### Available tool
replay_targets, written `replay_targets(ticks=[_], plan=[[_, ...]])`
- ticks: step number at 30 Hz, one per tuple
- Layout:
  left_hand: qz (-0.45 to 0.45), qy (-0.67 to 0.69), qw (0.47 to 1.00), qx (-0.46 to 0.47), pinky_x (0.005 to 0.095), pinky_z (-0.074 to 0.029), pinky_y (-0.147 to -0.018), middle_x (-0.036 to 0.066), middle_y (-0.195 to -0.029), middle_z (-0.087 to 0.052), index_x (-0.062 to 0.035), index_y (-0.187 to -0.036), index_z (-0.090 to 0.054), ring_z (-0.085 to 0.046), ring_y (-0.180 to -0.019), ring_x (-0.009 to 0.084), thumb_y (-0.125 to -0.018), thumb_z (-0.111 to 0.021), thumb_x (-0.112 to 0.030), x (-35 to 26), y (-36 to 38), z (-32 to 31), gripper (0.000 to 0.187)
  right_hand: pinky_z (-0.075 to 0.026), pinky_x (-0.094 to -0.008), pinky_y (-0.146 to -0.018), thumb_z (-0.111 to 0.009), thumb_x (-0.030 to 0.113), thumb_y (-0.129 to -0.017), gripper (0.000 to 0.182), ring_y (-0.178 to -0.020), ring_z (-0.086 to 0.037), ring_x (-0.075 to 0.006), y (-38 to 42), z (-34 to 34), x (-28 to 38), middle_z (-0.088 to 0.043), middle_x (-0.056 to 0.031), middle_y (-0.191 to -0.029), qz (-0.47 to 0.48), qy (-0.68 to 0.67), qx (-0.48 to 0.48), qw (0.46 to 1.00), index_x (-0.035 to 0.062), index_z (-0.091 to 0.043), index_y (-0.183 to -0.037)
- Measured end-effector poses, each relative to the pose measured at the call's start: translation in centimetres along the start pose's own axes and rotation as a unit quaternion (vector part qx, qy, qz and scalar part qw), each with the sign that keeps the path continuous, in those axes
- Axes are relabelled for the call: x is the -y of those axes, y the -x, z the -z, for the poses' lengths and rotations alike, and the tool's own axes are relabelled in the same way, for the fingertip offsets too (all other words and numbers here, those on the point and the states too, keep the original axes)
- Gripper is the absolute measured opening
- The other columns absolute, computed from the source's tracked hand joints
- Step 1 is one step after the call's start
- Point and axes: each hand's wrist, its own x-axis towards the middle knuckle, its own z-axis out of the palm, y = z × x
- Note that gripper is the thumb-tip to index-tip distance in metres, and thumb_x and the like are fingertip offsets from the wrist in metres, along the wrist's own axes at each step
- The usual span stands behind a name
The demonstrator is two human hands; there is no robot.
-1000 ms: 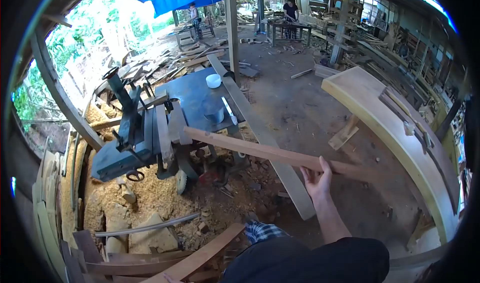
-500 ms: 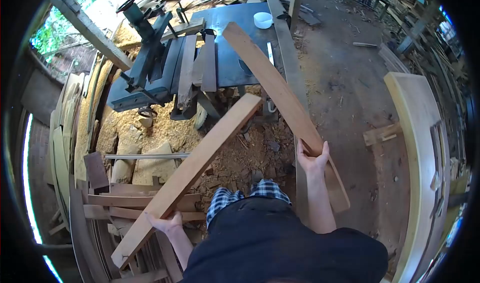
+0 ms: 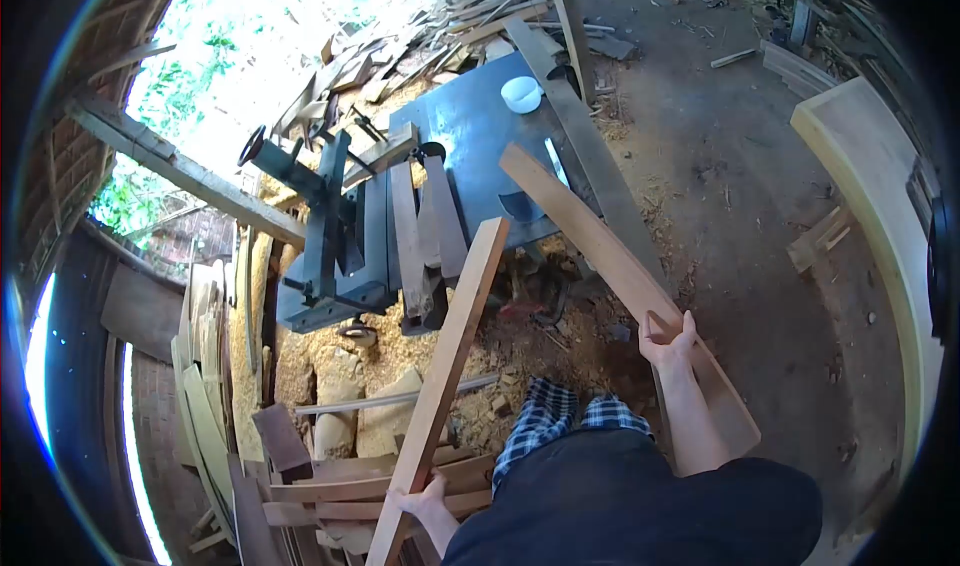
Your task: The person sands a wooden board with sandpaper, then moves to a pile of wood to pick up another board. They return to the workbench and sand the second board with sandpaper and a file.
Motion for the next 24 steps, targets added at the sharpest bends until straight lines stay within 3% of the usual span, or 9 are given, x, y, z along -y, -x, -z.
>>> replay_targets(ticks=[9, 16, 18, 19, 22, 24], plan=[[0.008, -0.005, 0.997, -0.073, 0.0426, -0.053, -0.078, 0.013, -0.098, -0.061, -0.0088, -0.108, -0.059, -0.061, -0.090, 0.0296, -0.073, -0.057, -0.065, 2.4, -4.1, -4.3, 0.066, -0.061, -0.0379, -0.081, -0.066, 0.042, -0.084, 0.052, -0.112, -0.053, -0.0260, -1.0, -6.4, -3.6, -0.044, -0.0121, -0.129, 0.032, -0.021, -0.009, 0.999, 0.0132, -0.051, -0.125], [0.012, -0.026, 0.997, -0.070, 0.0436, -0.051, -0.077, 0.012, -0.104, -0.060, -0.0122, -0.113, -0.055, -0.060, -0.095, 0.0301, -0.074, -0.055, -0.068, 5.4, -6.5, -9.5, 0.068, -0.056, -0.0320, -0.089, -0.071, 0.048, -0.077, 0.065, -0.116, -0.049, -0.0344, -3.9, -9.4, -6.2, -0.035, -0.0169, -0.135, 0.039, 0.004, 0.042, 0.998, 0.0186, -0.047, -0.129], [0.042, -0.011, 0.997, -0.064, 0.0440, -0.050, -0.078, 0.012, -0.104, -0.060, -0.0125, -0.113, -0.055, -0.059, -0.096, 0.0301, -0.074, -0.055, -0.069, 6.2, -7.3, -11.2, 0.068, -0.052, -0.0334, -0.094, -0.073, 0.047, -0.075, 0.067, -0.107, -0.057, -0.0314, -3.9, -10.8, -7.1, -0.039, -0.0160, -0.133, 0.016, -0.028, -0.004, 0.999, 0.0192, -0.046, -0.130], [0.039, -0.014, 0.998, -0.056, 0.0447, -0.050, -0.080, 0.011, -0.105, -0.060, -0.0136, -0.112, -0.056, -0.059, -0.096, 0.0302, -0.074, -0.056, -0.068, 6.7, -7.3, -12.2, 0.066, -0.049, -0.0355, -0.097, -0.074, 0.045, -0.074, 0.068, -0.092, -0.065, -0.0291, -4.1, -11.1, -7.5, -0.043, -0.0156, -0.129, 0.026, -0.027, 0.001, 0.999, 0.0165, -0.046, -0.129], [0.019, -0.042, 0.997, -0.068, 0.0451, -0.050, -0.080, 0.010, -0.106, -0.061, -0.0151, -0.113, -0.056, -0.060, -0.095, 0.0297, -0.074, -0.057, -0.065, 7.9, -10.3, -14.4, 0.064, -0.047, -0.0395, -0.098, -0.075, 0.045, -0.073, 0.071, -0.081, -0.068, -0.0269, -3.5, -13.1, -8.9, -0.046, -0.0153, -0.128, -0.012, -0.073, -0.004, 0.997, 0.0134, -0.046, -0.128], [0.045, -0.042, 0.998, -0.017, 0.0450, -0.050, -0.081, 0.009, -0.111, -0.060, -0.0160, -0.115, -0.055, -0.059, -0.098, 0.0293, -0.074, -0.058, -0.065, 8.5, -11.6, -15.2, 0.064, -0.043, -0.0439, -0.099, -0.077, 0.046, -0.070, 0.076, -0.083, -0.069, -0.0244, -4.2, -14.4, -9.6, -0.049, -0.0124, -0.126, 0.004, -0.074, -0.007, 0.997, 0.0113, -0.043, -0.129]])
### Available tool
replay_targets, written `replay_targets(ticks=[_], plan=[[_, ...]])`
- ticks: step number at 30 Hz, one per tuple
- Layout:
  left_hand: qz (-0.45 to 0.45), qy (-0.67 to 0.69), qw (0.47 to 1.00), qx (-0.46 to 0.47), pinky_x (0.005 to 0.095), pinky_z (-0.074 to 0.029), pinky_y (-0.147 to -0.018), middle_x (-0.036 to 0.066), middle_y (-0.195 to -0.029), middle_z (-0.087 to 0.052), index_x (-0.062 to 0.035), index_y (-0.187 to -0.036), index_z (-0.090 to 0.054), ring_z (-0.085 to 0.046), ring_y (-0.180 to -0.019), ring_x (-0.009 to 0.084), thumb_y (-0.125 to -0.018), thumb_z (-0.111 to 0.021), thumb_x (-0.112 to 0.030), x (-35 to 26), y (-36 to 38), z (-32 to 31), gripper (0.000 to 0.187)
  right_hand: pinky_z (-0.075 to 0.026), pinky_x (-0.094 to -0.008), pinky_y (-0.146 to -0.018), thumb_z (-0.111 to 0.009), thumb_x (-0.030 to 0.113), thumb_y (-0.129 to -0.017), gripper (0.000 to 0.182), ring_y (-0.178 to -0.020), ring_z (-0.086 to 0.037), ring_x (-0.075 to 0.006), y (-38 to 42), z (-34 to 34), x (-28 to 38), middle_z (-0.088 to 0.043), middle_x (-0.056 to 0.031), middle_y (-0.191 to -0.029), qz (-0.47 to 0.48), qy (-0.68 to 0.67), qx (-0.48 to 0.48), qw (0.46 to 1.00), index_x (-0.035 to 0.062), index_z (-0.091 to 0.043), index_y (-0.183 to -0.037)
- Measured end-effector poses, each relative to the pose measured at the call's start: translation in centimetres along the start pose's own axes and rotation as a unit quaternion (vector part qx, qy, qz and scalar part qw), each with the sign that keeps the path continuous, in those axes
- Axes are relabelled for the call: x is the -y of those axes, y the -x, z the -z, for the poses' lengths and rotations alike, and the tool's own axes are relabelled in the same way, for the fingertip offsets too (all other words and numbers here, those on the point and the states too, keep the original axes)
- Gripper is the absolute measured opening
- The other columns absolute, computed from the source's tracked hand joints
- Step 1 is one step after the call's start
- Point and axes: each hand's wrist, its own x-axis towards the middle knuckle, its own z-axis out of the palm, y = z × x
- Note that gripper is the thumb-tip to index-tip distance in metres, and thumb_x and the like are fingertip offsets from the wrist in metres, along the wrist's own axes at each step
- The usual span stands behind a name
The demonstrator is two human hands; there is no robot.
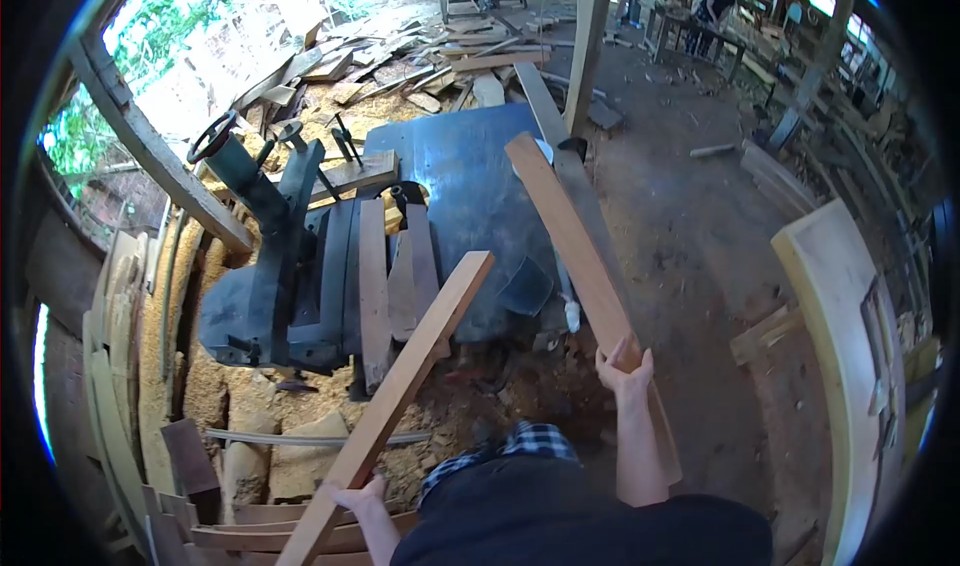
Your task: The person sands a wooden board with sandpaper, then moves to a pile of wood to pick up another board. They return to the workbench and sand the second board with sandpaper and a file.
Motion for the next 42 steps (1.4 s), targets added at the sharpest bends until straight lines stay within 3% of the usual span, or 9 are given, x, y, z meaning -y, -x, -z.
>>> replay_targets(ticks=[4, 6, 10, 11, 20, 28, 31, 38, 42], plan=[[0.007, 0.012, 1.000, 0.004, 0.0443, -0.052, -0.083, 0.010, -0.108, -0.060, -0.0140, -0.118, -0.053, -0.059, -0.097, 0.0289, -0.073, -0.061, -0.067, 1.9, 0.4, -2.5, 0.070, -0.041, -0.0461, -0.099, -0.080, 0.046, -0.067, 0.088, -0.083, -0.070, -0.0210, -0.4, -2.8, -0.9, -0.052, -0.0056, -0.121, 0.012, 0.013, 0.061, 0.998, 0.0082, -0.035, -0.132], [0.014, 0.017, 1.000, -0.001, 0.0444, -0.053, -0.080, 0.010, -0.112, -0.059, -0.0147, -0.120, -0.052, -0.059, -0.100, 0.0278, -0.075, -0.060, -0.065, 2.8, 1.4, -3.5, 0.068, -0.041, -0.0501, -0.098, -0.074, 0.048, -0.074, 0.086, -0.078, -0.071, -0.0217, -0.4, -5.0, -1.6, -0.066, 0.0003, -0.104, -0.009, -0.045, -0.040, 0.998, 0.0054, -0.028, -0.133], [-0.010, 0.023, 1.000, -0.014, 0.0467, -0.051, -0.084, 0.010, -0.114, -0.059, -0.0156, -0.122, -0.052, -0.059, -0.103, 0.0289, -0.077, -0.058, -0.064, 4.4, 2.4, -4.3, 0.066, -0.041, -0.0503, -0.098, -0.077, 0.046, -0.070, 0.099, -0.077, -0.071, -0.0247, -3.8, -8.9, -2.2, -0.057, -0.0059, -0.117, -0.022, -0.092, -0.060, 0.994, 0.0058, -0.014, -0.135], [-0.014, 0.015, 1.000, -0.008, 0.0471, -0.050, -0.085, 0.009, -0.114, -0.059, -0.0155, -0.122, -0.052, -0.059, -0.104, 0.0290, -0.077, -0.057, -0.065, 4.5, 0.7, -3.4, 0.067, -0.041, -0.0510, -0.099, -0.079, 0.043, -0.069, 0.098, -0.075, -0.070, -0.0282, -7.5, -8.5, -1.6, -0.049, -0.0083, -0.123, 0.022, -0.036, 0.061, 0.997, 0.0079, -0.014, -0.133], [-0.019, 0.058, 0.995, -0.073, 0.0479, -0.050, -0.087, 0.011, -0.116, -0.059, -0.0137, -0.121, -0.053, -0.058, -0.105, 0.0303, -0.078, -0.058, -0.061, 8.5, 3.1, -6.3, 0.065, -0.037, -0.0506, -0.103, -0.076, 0.042, -0.072, 0.094, -0.069, -0.069, -0.0302, -10.8, -18.3, -4.3, -0.045, -0.0101, -0.123, -0.001, -0.131, -0.095, 0.987, 0.0116, -0.013, -0.135], [-0.044, 0.056, 0.997, 0.027, 0.0527, -0.047, -0.093, 0.017, -0.117, -0.058, -0.0071, -0.120, -0.052, -0.057, -0.109, 0.0333, -0.081, -0.055, -0.047, 14.3, 4.2, -11.1, 0.056, -0.034, -0.0508, -0.103, -0.071, 0.051, -0.076, 0.106, -0.081, -0.069, -0.0336, -12.6, -21.5, -6.1, -0.047, -0.0107, -0.130, -0.012, -0.106, -0.118, 0.987, 0.0173, 0.000, -0.146], [-0.021, 0.060, 0.998, 0.029, 0.0544, -0.044, -0.098, 0.017, -0.122, -0.055, -0.0062, -0.124, -0.050, -0.054, -0.114, 0.0345, -0.084, -0.052, -0.054, 16.8, 5.7, -13.7, 0.062, -0.043, -0.0512, -0.098, -0.062, 0.042, -0.087, 0.082, -0.087, -0.068, -0.0352, -10.9, -22.5, -8.6, -0.053, -0.0152, -0.124, 0.008, -0.111, -0.154, 0.982, 0.0060, -0.015, -0.143], [0.051, 0.094, 0.989, 0.102, 0.0556, -0.036, -0.106, 0.016, -0.127, -0.052, -0.0054, -0.130, -0.047, -0.048, -0.122, 0.0333, -0.086, -0.058, -0.054, 21.1, 3.6, -16.3, 0.066, -0.053, -0.0458, -0.090, -0.047, 0.027, -0.097, 0.046, -0.093, -0.066, -0.0365, -17.8, -23.7, -6.8, -0.060, -0.0191, -0.111, -0.145, 0.067, 0.010, 0.987, -0.0054, -0.039, -0.129], [0.118, 0.102, 0.976, 0.150, 0.0553, -0.033, -0.108, 0.016, -0.125, -0.054, -0.0037, -0.128, -0.048, -0.049, -0.121, 0.0323, -0.085, -0.061, -0.052, 23.7, 2.4, -17.3, 0.066, -0.058, -0.0412, -0.083, -0.036, 0.015, -0.100, 0.029, -0.095, -0.065, -0.0318, -16.8, -24.2, -9.6, -0.063, -0.0190, -0.102, -0.115, 0.247, 0.105, 0.956, -0.0059, -0.054, -0.107]])
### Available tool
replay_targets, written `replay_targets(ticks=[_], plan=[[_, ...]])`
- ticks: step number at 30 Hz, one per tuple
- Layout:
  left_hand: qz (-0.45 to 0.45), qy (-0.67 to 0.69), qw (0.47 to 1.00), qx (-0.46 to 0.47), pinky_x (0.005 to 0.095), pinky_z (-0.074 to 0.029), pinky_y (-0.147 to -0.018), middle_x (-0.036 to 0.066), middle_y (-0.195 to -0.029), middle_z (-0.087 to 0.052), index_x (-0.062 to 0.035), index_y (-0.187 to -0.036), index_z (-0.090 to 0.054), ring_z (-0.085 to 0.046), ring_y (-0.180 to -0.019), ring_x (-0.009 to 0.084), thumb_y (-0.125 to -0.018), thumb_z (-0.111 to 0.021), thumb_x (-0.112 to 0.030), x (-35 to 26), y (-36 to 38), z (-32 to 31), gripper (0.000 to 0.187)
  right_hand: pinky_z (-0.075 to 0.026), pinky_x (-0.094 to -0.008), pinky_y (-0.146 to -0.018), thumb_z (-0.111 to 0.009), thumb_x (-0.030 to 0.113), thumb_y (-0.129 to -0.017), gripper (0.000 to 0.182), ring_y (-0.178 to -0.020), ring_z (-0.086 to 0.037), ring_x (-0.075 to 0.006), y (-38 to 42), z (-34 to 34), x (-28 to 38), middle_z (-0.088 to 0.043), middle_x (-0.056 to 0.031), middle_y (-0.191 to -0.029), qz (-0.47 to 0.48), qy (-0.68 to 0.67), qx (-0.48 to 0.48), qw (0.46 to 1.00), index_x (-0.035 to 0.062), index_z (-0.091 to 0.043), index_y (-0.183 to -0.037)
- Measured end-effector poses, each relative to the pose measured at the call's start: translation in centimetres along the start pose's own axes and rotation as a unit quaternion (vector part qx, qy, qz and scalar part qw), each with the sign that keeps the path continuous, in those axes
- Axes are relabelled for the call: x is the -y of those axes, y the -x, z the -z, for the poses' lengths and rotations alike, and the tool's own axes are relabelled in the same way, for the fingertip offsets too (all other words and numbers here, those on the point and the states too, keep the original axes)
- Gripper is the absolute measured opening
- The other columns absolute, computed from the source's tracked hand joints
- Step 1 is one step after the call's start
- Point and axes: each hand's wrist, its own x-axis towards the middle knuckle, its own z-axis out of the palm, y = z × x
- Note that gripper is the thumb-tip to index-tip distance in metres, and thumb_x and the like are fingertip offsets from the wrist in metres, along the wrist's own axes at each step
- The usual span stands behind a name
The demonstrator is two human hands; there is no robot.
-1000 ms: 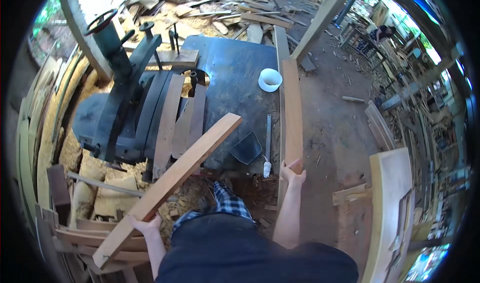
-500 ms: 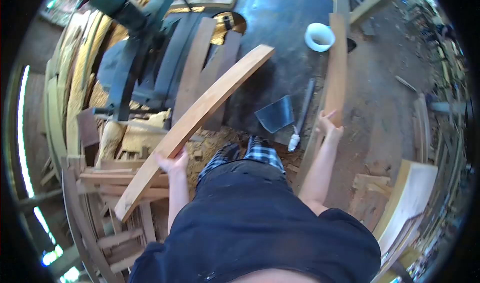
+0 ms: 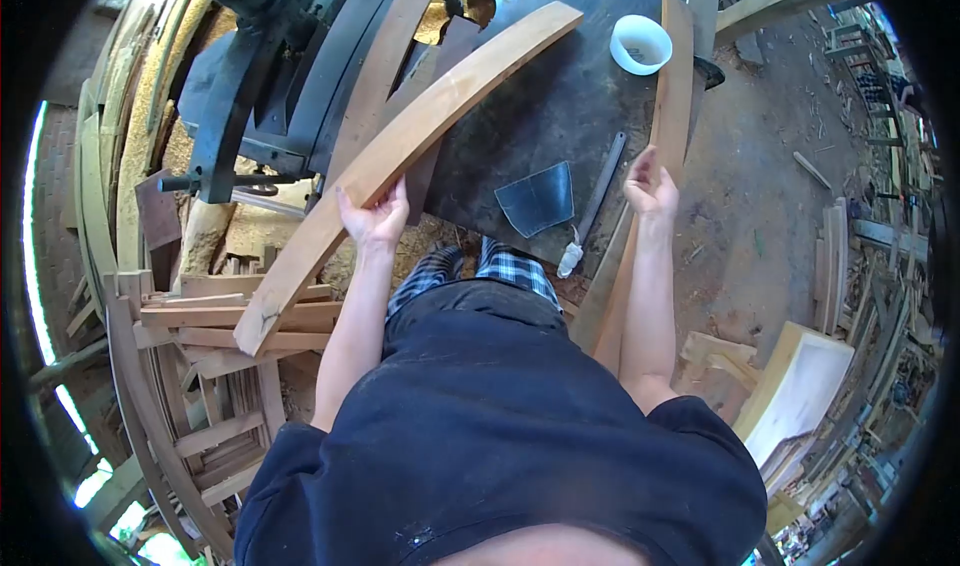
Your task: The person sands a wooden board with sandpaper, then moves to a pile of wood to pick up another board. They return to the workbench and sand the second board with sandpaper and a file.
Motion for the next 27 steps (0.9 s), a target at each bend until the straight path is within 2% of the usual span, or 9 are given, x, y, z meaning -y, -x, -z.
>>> replay_targets(ticks=[4, 8, 13, 16, 18, 20, 22, 25, 27], plan=[[0.060, 0.035, 0.997, 0.026, 0.0545, -0.034, -0.109, 0.016, -0.122, -0.055, -0.0021, -0.127, -0.047, -0.050, -0.120, 0.0318, -0.083, -0.068, -0.043, 3.6, -1.7, -0.6, 0.063, -0.058, -0.0417, -0.081, -0.038, 0.016, -0.099, 0.025, -0.090, -0.065, -0.0256, -0.5, 2.2, -4.3, -0.063, -0.0169, -0.104, 0.000, 0.200, -0.023, 0.980, -0.0024, -0.055, -0.100], [0.048, 0.027, 0.998, 0.000, 0.0552, -0.040, -0.104, 0.014, -0.116, -0.058, -0.0039, -0.119, -0.051, -0.054, -0.115, 0.0313, -0.082, -0.071, -0.039, 6.7, -5.0, -0.2, 0.055, -0.057, -0.0386, -0.079, -0.043, 0.012, -0.096, 0.023, -0.086, -0.065, -0.0226, 0.1, 6.1, -8.6, -0.066, -0.0122, -0.094, -0.096, 0.262, -0.079, 0.957, 0.0003, -0.063, -0.091], [0.061, -0.026, 0.998, -0.017, 0.0499, -0.048, -0.099, 0.014, -0.115, -0.058, -0.0057, -0.117, -0.052, -0.058, -0.109, 0.0312, -0.080, -0.074, -0.038, 8.4, -6.7, -0.1, 0.054, -0.057, -0.0374, -0.079, -0.049, 0.014, -0.094, 0.019, -0.085, -0.064, -0.0192, 2.6, 8.8, -12.5, -0.065, -0.0093, -0.094, -0.135, 0.344, -0.096, 0.924, 0.0025, -0.063, -0.097], [0.078, -0.153, 0.985, -0.025, 0.0424, -0.058, -0.085, 0.014, -0.111, -0.059, -0.0061, -0.116, -0.053, -0.060, -0.104, 0.0326, -0.079, -0.074, -0.042, 8.8, -6.7, -0.1, 0.056, -0.056, -0.0363, -0.079, -0.050, 0.015, -0.094, 0.019, -0.084, -0.063, -0.0183, 2.7, 10.0, -12.7, -0.065, -0.0086, -0.093, -0.165, 0.385, -0.108, 0.902, 0.0031, -0.063, -0.099], [0.143, -0.157, 0.977, 0.006, 0.0416, -0.058, -0.085, 0.014, -0.111, -0.058, -0.0070, -0.116, -0.054, -0.062, -0.101, 0.0325, -0.078, -0.075, -0.042, 8.6, -7.6, 0.9, 0.056, -0.056, -0.0348, -0.078, -0.051, 0.017, -0.094, 0.019, -0.084, -0.063, -0.0174, 2.4, 10.4, -12.5, -0.064, -0.0075, -0.092, -0.142, 0.460, -0.080, 0.873, 0.0038, -0.063, -0.103], [0.128, -0.157, 0.979, -0.012, 0.0399, -0.058, -0.085, 0.015, -0.113, -0.058, -0.0063, -0.116, -0.054, -0.062, -0.101, 0.0330, -0.078, -0.075, -0.042, 8.8, -7.1, 0.8, 0.056, -0.056, -0.0343, -0.077, -0.051, 0.019, -0.095, 0.021, -0.082, -0.063, -0.0168, 2.8, 10.1, -12.5, -0.064, -0.0060, -0.089, -0.110, 0.492, -0.074, 0.860, 0.0042, -0.061, -0.107], [0.109, -0.151, 0.982, -0.017, 0.0390, -0.058, -0.086, 0.015, -0.111, -0.059, -0.0049, -0.114, -0.054, -0.062, -0.102, 0.0336, -0.078, -0.075, -0.040, 8.6, -6.3, 0.2, 0.055, -0.056, -0.0351, -0.078, -0.051, 0.019, -0.095, 0.021, -0.083, -0.062, -0.0171, 2.2, 10.1, -11.9, -0.063, -0.0063, -0.090, -0.090, 0.498, -0.084, 0.858, 0.0038, -0.061, -0.106], [0.170, -0.118, 0.978, -0.014, 0.0390, -0.057, -0.086, 0.021, -0.115, -0.058, 0.0028, -0.118, -0.051, -0.061, -0.105, 0.0342, -0.086, -0.067, -0.039, 8.1, -6.5, 0.3, 0.055, -0.056, -0.0356, -0.078, -0.050, 0.020, -0.096, 0.022, -0.084, -0.062, -0.0176, 2.1, 10.1, -11.6, -0.062, -0.0070, -0.092, -0.065, 0.503, -0.088, 0.857, 0.0034, -0.061, -0.105], [0.274, -0.145, 0.950, 0.038, 0.0393, -0.057, -0.087, 0.027, -0.119, -0.055, 0.0143, -0.124, -0.041, -0.062, -0.104, 0.0341, -0.094, -0.055, -0.040, 7.3, -6.6, 0.9, 0.064, -0.056, -0.0357, -0.078, -0.050, 0.020, -0.096, 0.022, -0.085, -0.061, -0.0180, 2.5, 10.2, -11.9, -0.062, -0.0072, -0.093, -0.058, 0.506, -0.085, 0.856, 0.0034, -0.060, -0.106]])
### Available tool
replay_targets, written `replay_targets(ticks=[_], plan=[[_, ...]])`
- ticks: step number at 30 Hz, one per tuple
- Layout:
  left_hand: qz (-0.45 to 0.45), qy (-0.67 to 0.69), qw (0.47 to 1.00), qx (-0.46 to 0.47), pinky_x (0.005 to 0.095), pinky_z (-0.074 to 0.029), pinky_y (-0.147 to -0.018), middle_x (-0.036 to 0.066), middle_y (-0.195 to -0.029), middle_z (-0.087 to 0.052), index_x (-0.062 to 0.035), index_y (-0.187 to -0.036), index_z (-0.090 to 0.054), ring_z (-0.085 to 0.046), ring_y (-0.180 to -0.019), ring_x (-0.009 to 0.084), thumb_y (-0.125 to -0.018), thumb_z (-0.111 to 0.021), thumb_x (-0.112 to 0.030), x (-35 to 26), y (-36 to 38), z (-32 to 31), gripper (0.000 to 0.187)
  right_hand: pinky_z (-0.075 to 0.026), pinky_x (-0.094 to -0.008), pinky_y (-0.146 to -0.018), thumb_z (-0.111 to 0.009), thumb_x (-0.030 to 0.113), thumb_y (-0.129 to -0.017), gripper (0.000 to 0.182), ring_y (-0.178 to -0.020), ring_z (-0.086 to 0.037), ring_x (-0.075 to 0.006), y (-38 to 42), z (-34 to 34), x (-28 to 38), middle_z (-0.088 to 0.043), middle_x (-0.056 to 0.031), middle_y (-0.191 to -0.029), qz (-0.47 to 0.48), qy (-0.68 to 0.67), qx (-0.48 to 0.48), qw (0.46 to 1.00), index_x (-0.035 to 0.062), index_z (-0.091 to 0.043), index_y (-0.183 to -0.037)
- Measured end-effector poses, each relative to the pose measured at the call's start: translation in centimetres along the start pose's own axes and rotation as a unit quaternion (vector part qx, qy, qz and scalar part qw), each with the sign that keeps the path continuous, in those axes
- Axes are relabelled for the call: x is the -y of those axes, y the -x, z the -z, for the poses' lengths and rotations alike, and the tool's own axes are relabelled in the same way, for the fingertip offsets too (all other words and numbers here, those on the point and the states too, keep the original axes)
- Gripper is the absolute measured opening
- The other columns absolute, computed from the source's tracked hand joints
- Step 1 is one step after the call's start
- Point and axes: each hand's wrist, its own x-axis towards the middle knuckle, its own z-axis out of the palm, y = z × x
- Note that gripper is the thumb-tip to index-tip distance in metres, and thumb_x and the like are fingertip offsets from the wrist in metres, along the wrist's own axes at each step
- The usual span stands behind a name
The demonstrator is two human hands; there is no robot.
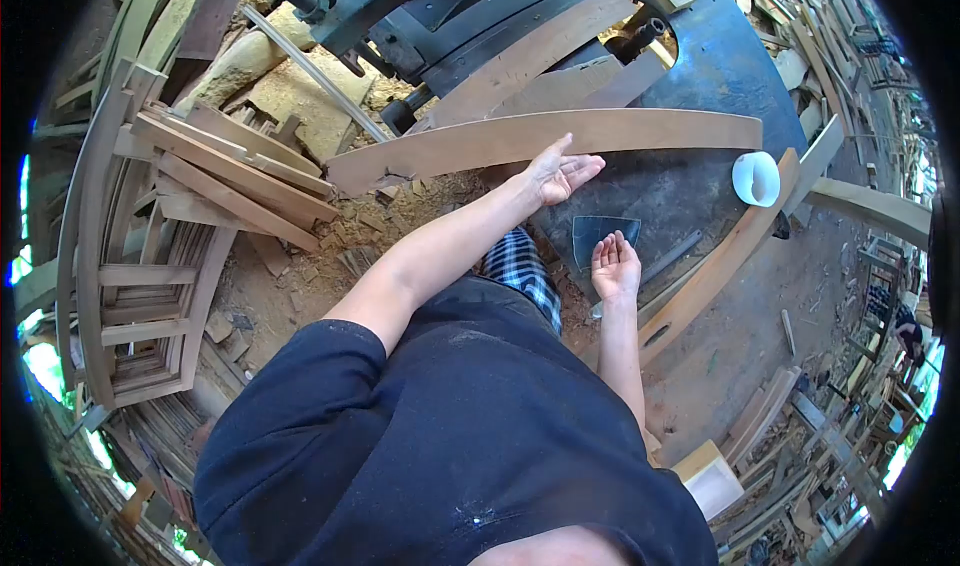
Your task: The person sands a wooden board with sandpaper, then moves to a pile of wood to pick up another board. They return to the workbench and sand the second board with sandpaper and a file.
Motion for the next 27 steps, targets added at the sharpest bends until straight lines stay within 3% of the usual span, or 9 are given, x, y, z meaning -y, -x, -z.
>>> replay_targets(ticks=[3, 9, 11, 16, 18, 19, 21, 22, 27], plan=[[-0.003, -0.070, 0.997, 0.036, 0.0384, -0.056, -0.089, 0.030, -0.124, -0.052, 0.0207, -0.125, -0.036, -0.059, -0.109, 0.0348, -0.099, -0.046, -0.033, -0.2, 0.8, 0.1, 0.061, -0.055, -0.0362, -0.080, -0.050, 0.021, -0.096, 0.023, -0.087, -0.061, -0.0187, 1.0, -0.2, -0.6, -0.061, -0.0072, -0.095, 0.013, -0.011, 0.008, 1.000, 0.0036, -0.060, -0.106], [0.000, -0.171, 0.983, 0.061, 0.0402, -0.047, -0.100, 0.023, -0.128, -0.053, 0.0102, -0.127, -0.045, -0.056, -0.113, 0.0311, -0.100, -0.043, -0.027, -3.6, 8.4, 0.2, 0.046, -0.053, -0.0375, -0.084, -0.051, 0.027, -0.096, 0.027, -0.091, -0.059, -0.0190, 4.0, 0.7, -2.0, -0.061, -0.0074, -0.097, 0.060, -0.027, 0.007, 0.998, 0.0048, -0.059, -0.109], [-0.053, -0.251, 0.965, 0.061, 0.0399, -0.046, -0.100, 0.019, -0.128, -0.053, 0.0043, -0.129, -0.045, -0.056, -0.112, 0.0291, -0.099, -0.045, -0.028, -5.7, 12.3, 1.1, 0.044, -0.053, -0.0371, -0.083, -0.052, 0.030, -0.096, 0.030, -0.089, -0.060, -0.0187, 5.7, 1.2, -2.2, -0.061, -0.0080, -0.096, 0.105, 0.044, 0.008, 0.993, 0.0049, -0.058, -0.112], [-0.362, -0.346, 0.862, -0.081, 0.0366, -0.049, -0.093, 0.012, -0.115, -0.060, -0.0001, -0.124, -0.051, -0.059, -0.101, 0.0214, -0.096, -0.053, -0.022, -11.9, 21.0, 4.8, 0.036, -0.055, -0.0309, -0.071, -0.049, 0.039, -0.096, 0.041, -0.079, -0.062, -0.0180, 7.5, 1.7, -2.9, -0.060, -0.0082, -0.093, 0.202, 0.199, -0.028, 0.958, 0.0026, -0.055, -0.116], [-0.474, -0.350, 0.793, -0.155, 0.0340, -0.049, -0.089, 0.010, -0.114, -0.060, -0.0025, -0.124, -0.052, -0.059, -0.098, 0.0198, -0.095, -0.055, -0.021, -14.8, 22.9, 7.8, 0.034, -0.051, -0.0369, -0.086, -0.054, 0.045, -0.093, 0.056, -0.098, -0.060, -0.0271, 7.5, 1.4, -3.6, -0.057, -0.0160, -0.111, 0.305, 0.498, -0.044, 0.811, 0.0002, -0.049, -0.126], [-0.518, -0.356, 0.753, -0.198, 0.0321, -0.048, -0.086, 0.009, -0.114, -0.060, -0.0041, -0.123, -0.053, -0.058, -0.097, 0.0189, -0.095, -0.055, -0.022, -16.2, 23.5, 9.4, 0.034, -0.051, -0.0369, -0.086, -0.054, 0.045, -0.093, 0.056, -0.098, -0.060, -0.0271, 7.4, 1.2, -4.2, -0.057, -0.0160, -0.111, 0.306, 0.494, -0.045, 0.812, 0.0002, -0.049, -0.126], [-0.529, -0.348, 0.731, -0.253, 0.0313, -0.046, -0.086, 0.008, -0.115, -0.059, -0.0059, -0.125, -0.052, -0.057, -0.098, 0.0178, -0.095, -0.055, -0.023, -18.8, 24.4, 12.6, 0.034, -0.037, -0.0425, -0.104, -0.060, 0.052, -0.085, 0.076, -0.122, -0.045, -0.0365, 6.8, 0.4, -5.8, -0.044, -0.0237, -0.132, 0.525, 0.718, -0.051, 0.455, -0.0005, -0.040, -0.136], [-0.539, -0.337, 0.709, -0.307, 0.0306, -0.044, -0.086, 0.007, -0.116, -0.059, -0.0077, -0.126, -0.051, -0.056, -0.099, 0.0167, -0.095, -0.055, -0.024, -19.4, 24.5, 13.7, 0.035, -0.021, -0.0483, -0.112, -0.065, 0.057, -0.078, 0.090, -0.134, -0.028, -0.0402, 6.4, 0.0, -6.2, -0.029, -0.0262, -0.145, 0.473, 0.737, -0.037, 0.482, 0.0013, -0.033, -0.141], [-0.450, -0.276, 0.794, -0.303, 0.0359, -0.040, -0.087, 0.006, -0.124, -0.051, -0.0122, -0.134, -0.044, -0.049, -0.107, 0.0162, -0.091, -0.059, -0.040, -18.7, 24.2, 16.0, 0.052, -0.022, -0.0543, -0.110, -0.067, 0.056, -0.076, 0.092, -0.136, -0.026, -0.0396, 3.1, 0.6, -7.3, -0.025, -0.0236, -0.148, 0.476, 0.784, -0.102, 0.385, 0.0086, -0.029, -0.145]])
